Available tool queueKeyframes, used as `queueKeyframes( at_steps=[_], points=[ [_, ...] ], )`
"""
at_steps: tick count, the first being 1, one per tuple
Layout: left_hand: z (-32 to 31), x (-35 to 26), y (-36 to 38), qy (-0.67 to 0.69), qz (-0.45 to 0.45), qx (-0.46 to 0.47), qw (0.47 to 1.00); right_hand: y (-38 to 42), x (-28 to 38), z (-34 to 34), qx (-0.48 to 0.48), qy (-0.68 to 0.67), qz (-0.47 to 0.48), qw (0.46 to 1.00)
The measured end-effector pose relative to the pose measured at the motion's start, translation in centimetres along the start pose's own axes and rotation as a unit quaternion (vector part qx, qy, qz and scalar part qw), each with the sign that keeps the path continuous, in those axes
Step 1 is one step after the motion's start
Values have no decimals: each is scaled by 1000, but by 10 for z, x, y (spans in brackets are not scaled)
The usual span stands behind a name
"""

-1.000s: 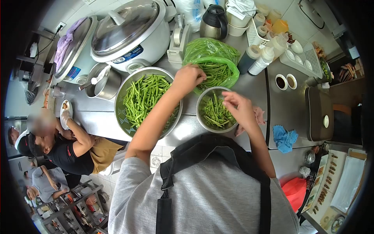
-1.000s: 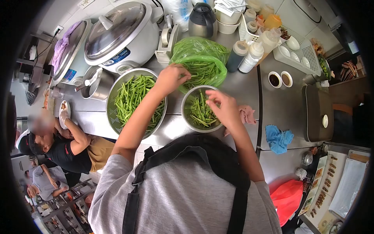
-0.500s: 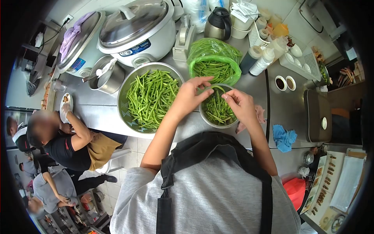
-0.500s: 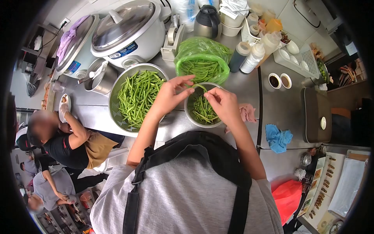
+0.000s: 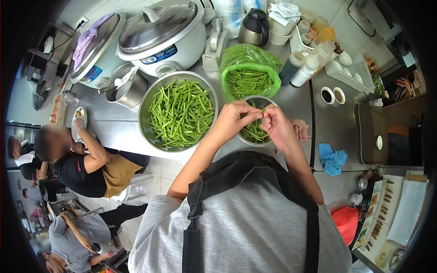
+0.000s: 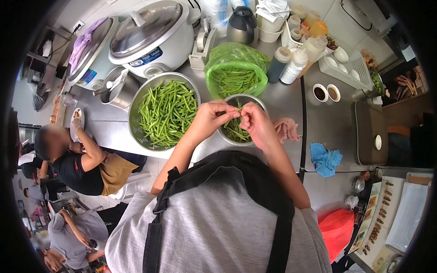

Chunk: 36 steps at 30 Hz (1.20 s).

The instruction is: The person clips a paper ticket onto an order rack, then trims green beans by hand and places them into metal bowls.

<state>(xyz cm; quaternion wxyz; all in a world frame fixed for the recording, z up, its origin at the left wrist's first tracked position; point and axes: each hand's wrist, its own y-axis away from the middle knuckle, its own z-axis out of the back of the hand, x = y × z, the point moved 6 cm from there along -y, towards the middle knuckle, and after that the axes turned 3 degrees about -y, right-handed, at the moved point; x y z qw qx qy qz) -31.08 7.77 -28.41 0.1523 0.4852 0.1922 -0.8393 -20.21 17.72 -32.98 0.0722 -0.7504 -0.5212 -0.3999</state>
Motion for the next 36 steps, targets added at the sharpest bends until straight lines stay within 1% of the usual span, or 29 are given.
queueKeyframes(
  at_steps=[2,4,5,6,9,10,12,15,16,19,22,25,28,29,31,34,36],
  points=[
    [-1,1,2,-2,-19,-2,1000,-7,-7,11,25,-83,-24,996],
    [-1,1,6,2,-24,6,1000,-12,8,23,0,-104,15,994],
    [1,2,7,1,-21,-11,1000,-15,14,28,-12,-115,35,993],
    [3,2,7,1,-17,-29,999,-13,22,29,-34,-67,54,996],
    [7,7,5,-22,-9,-99,995,-9,23,21,49,79,53,994],
    [8,7,4,-34,-6,-126,991,-6,18,19,50,137,38,989],
    [8,3,2,-64,-27,-152,986,-3,3,11,53,251,5,967],
    [9,-4,1,-97,-42,-176,979,-1,-15,2,81,242,-27,966],
    [9,-6,2,-106,-44,-181,977,1,-18,-2,92,211,-54,972],
    [11,-9,5,-126,-62,-202,969,6,-16,-13,111,178,-83,974],
    [10,-5,6,-113,-65,-220,967,5,-15,-16,108,297,-41,948],
    [9,-4,5,-111,-65,-222,967,6,-14,-17,104,334,-21,937],
    [2,23,5,26,43,-221,974,4,-10,-16,76,351,92,929],
    [-4,34,5,115,72,-201,970,4,-8,-17,69,363,131,920],
    [-17,48,2,290,128,-154,936,6,-4,-22,53,385,209,898],
    [-37,56,8,460,235,-101,851,12,1,-32,47,432,271,859],
    [-39,57,10,482,255,-77,835,20,7,-42,58,515,304,799]
  ],
)
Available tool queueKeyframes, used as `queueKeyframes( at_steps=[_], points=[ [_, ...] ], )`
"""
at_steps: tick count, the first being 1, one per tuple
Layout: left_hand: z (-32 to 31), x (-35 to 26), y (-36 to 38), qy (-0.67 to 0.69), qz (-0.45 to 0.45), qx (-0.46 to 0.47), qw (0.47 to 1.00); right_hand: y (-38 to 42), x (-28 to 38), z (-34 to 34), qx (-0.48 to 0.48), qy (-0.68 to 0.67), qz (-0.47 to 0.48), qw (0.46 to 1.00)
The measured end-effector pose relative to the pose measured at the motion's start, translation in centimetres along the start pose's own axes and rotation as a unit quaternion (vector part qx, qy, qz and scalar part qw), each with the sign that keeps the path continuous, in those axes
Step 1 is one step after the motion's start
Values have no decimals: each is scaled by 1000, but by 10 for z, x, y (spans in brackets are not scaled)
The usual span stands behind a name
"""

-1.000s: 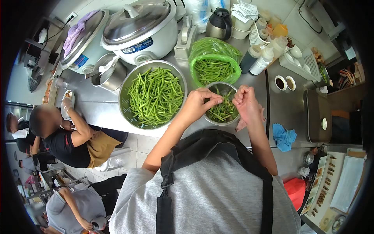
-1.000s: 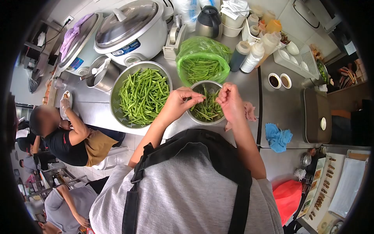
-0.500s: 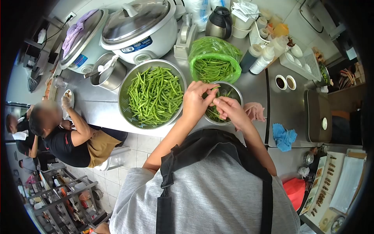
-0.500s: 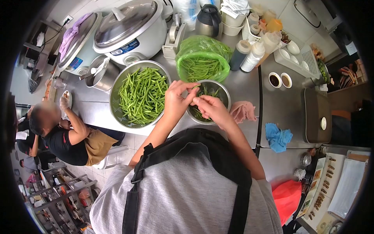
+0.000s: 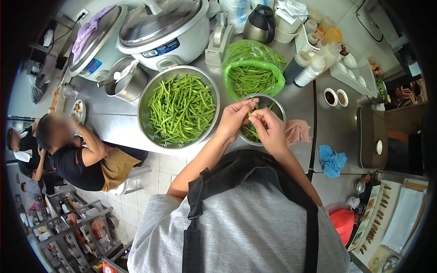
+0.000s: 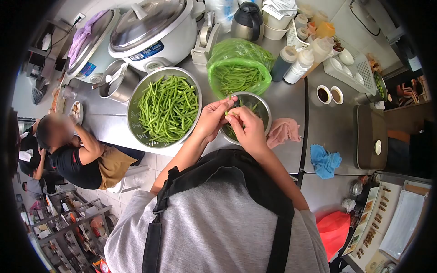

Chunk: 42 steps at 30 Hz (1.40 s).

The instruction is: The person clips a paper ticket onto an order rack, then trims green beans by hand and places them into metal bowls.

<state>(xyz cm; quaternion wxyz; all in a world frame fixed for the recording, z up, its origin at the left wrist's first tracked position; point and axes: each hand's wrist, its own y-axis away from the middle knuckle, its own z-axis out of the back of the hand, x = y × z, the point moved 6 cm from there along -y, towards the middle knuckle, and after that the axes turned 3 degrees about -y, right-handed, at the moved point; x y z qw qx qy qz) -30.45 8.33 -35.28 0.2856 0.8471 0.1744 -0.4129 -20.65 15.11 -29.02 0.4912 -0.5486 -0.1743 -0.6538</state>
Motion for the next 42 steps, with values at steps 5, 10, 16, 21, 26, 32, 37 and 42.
queueKeyframes(
  at_steps=[5,10,16,21,26,32,37,42],
  points=[
    [-11,0,20,89,115,66,987,4,12,-2,32,58,160,985],
    [11,7,13,-24,51,32,998,-5,9,0,-2,-27,93,995],
    [94,-100,28,-479,-226,-302,793,-7,-39,26,-47,-11,-83,995],
    [121,-136,45,-725,-259,-380,512,-12,-57,45,-39,96,-49,993],
    [52,-116,57,-597,-237,-133,755,-11,-55,40,69,138,-171,973],
    [62,0,95,-668,-51,46,741,-1,-46,16,70,48,-158,984],
    [83,37,88,-595,-140,2,791,3,-39,7,76,32,-141,987],
    [83,39,86,-571,-130,17,810,-17,-54,27,52,55,-116,990]
  ],
)
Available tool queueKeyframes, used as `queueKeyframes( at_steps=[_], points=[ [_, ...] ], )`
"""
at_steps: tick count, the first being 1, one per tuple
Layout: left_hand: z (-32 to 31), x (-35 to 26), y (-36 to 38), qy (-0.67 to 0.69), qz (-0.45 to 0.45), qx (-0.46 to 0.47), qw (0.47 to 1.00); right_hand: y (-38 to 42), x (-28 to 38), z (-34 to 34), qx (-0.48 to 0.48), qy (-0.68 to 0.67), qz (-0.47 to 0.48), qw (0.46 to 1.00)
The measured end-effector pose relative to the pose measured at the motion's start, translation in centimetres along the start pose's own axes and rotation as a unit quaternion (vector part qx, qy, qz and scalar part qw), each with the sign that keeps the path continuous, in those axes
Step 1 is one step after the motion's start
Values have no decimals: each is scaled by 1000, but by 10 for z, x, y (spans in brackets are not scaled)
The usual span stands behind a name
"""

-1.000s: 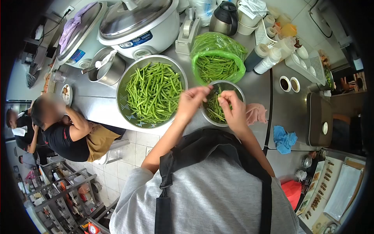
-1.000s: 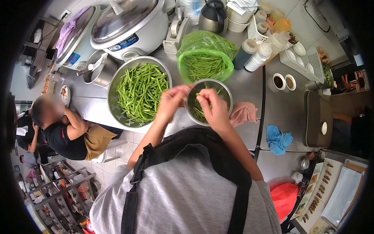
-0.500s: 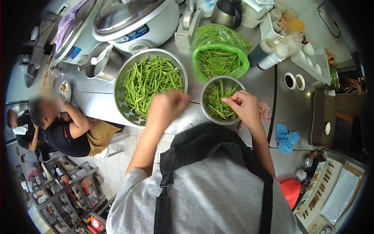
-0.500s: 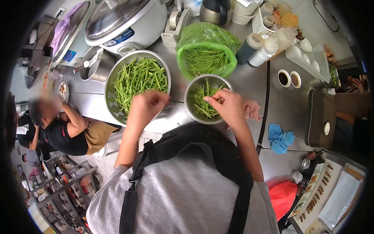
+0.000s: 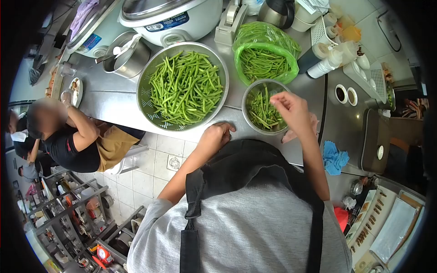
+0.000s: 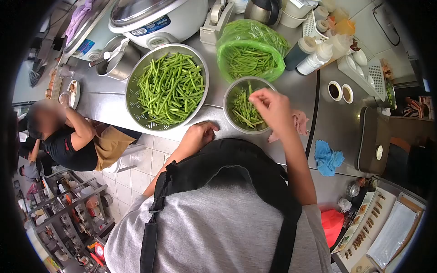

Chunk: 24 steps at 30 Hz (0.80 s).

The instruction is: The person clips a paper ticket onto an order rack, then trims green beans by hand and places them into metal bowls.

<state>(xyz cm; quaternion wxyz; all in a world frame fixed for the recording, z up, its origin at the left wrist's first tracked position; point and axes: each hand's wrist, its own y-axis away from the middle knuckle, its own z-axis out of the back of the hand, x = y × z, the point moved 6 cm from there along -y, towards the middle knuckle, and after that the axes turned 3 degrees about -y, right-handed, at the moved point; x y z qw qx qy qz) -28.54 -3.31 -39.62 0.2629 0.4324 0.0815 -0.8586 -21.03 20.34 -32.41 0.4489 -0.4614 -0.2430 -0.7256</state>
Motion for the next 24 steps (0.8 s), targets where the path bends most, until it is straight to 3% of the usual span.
queueKeyframes(
  at_steps=[2,5,8,11,14,19,24],
  points=[
    [9,-11,-4,23,1,-4,1000,-22,-6,17,-28,29,8,999],
    [35,-56,-16,3,-61,-88,994,-62,-1,36,-50,115,72,990],
    [37,-81,-39,7,-127,-133,983,-101,-15,22,9,209,98,973],
    [27,-95,-62,-16,-171,-136,976,-133,-54,-4,65,310,210,925],
    [25,-96,-74,-7,-171,-128,977,-142,-60,-13,112,347,163,917],
    [33,-83,-92,-12,-154,-137,978,-144,-48,-12,134,357,185,906],
    [41,-88,-115,33,-96,-149,984,-116,-7,13,48,221,168,960]
  ],
)
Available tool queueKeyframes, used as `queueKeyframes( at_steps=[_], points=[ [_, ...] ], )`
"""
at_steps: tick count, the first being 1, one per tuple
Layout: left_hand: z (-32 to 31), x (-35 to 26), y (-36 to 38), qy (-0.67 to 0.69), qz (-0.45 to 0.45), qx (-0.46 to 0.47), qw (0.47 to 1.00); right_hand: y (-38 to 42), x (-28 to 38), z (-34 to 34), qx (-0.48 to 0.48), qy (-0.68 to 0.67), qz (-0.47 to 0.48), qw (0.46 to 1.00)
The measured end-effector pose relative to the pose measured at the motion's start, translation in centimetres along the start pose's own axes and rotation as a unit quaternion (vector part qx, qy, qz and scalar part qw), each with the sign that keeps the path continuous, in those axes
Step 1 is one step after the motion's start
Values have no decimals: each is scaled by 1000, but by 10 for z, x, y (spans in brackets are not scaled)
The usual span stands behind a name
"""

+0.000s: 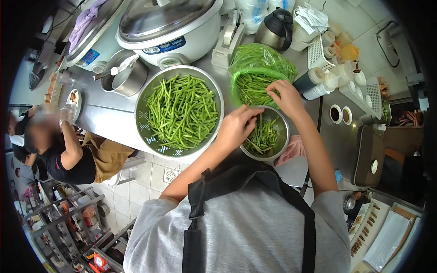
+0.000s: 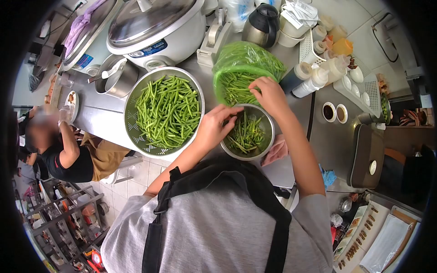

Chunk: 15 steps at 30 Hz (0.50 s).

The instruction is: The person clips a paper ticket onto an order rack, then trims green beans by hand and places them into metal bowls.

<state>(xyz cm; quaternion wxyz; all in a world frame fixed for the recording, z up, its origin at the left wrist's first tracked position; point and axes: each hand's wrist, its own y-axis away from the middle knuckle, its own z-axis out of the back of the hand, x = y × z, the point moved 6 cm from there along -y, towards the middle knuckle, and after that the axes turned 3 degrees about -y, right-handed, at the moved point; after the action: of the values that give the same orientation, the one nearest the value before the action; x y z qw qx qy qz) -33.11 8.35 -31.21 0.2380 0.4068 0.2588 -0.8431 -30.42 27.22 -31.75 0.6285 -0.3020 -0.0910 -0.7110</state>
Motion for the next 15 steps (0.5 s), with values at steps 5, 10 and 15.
queueKeyframes(
  at_steps=[5,10,15],
  points=[
    [-3,-8,-22,1,-37,-61,997,37,37,23,-49,-159,-92,982],
    [6,-18,-15,-19,-89,-108,990,79,60,26,-140,-239,-150,949],
    [12,-33,6,-62,-138,-103,983,105,56,12,-63,-304,-203,929]
  ],
)
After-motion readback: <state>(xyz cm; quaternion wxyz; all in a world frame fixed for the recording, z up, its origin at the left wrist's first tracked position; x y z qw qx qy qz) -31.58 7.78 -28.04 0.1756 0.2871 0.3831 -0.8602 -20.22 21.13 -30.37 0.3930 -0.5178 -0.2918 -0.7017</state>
